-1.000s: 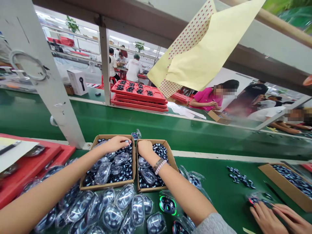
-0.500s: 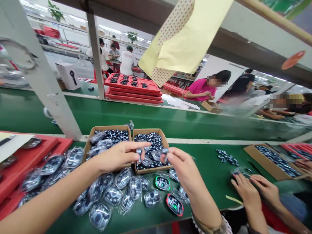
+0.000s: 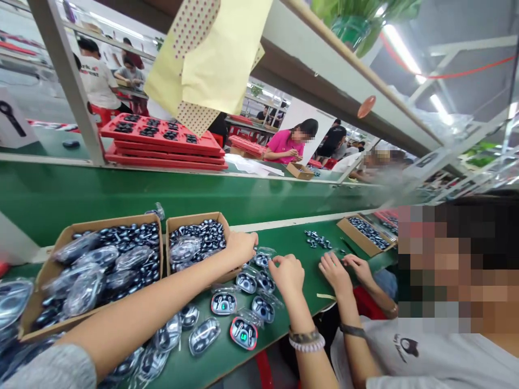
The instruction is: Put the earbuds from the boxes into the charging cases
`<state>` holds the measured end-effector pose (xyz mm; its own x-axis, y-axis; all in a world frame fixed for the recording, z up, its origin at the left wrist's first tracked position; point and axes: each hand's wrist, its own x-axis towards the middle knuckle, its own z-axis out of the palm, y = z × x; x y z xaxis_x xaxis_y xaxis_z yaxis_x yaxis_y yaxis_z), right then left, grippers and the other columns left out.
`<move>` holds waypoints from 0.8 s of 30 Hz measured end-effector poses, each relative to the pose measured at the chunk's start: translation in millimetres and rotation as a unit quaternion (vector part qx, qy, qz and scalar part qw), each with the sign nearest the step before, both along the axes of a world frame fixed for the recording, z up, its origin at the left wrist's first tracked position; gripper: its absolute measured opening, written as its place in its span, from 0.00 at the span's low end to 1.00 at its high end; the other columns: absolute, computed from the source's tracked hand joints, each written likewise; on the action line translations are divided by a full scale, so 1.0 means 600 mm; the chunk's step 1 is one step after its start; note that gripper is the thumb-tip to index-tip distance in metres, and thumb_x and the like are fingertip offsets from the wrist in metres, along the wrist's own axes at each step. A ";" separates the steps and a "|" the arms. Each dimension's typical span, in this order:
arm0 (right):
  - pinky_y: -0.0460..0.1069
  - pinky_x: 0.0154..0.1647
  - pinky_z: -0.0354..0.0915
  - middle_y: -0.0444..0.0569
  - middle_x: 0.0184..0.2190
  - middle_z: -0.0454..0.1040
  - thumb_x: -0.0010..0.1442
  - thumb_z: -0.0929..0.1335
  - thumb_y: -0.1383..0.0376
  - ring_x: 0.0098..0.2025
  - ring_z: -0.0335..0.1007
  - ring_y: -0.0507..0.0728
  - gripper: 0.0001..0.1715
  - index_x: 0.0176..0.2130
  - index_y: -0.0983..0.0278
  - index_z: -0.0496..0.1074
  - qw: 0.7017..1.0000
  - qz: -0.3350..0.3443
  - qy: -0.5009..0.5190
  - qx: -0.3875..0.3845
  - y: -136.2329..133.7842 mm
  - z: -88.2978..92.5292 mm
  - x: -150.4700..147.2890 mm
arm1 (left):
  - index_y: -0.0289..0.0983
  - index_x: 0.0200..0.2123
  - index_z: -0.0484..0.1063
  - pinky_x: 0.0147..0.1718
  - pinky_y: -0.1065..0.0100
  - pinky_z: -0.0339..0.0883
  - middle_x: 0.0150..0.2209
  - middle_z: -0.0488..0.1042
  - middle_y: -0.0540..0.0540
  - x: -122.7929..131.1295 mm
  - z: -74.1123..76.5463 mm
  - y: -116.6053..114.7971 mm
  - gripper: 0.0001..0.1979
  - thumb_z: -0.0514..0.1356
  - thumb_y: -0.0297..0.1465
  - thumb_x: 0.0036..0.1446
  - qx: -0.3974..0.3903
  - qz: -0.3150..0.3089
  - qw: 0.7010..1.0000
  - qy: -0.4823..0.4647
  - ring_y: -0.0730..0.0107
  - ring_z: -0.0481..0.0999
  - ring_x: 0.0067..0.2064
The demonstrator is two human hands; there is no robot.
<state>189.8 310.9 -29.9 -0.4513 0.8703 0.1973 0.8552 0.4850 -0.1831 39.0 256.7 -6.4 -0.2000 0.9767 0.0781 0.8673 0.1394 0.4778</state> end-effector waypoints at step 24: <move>0.44 0.34 0.57 0.50 0.32 0.74 0.58 0.57 0.63 0.35 0.68 0.53 0.18 0.32 0.64 0.73 0.988 0.145 -0.033 -0.045 0.045 0.049 -0.097 | 0.31 0.30 0.73 0.33 0.55 0.62 0.32 0.74 0.32 -0.204 0.095 -0.141 0.13 0.50 0.31 0.51 -0.099 0.213 0.963 0.133 0.47 0.73 0.37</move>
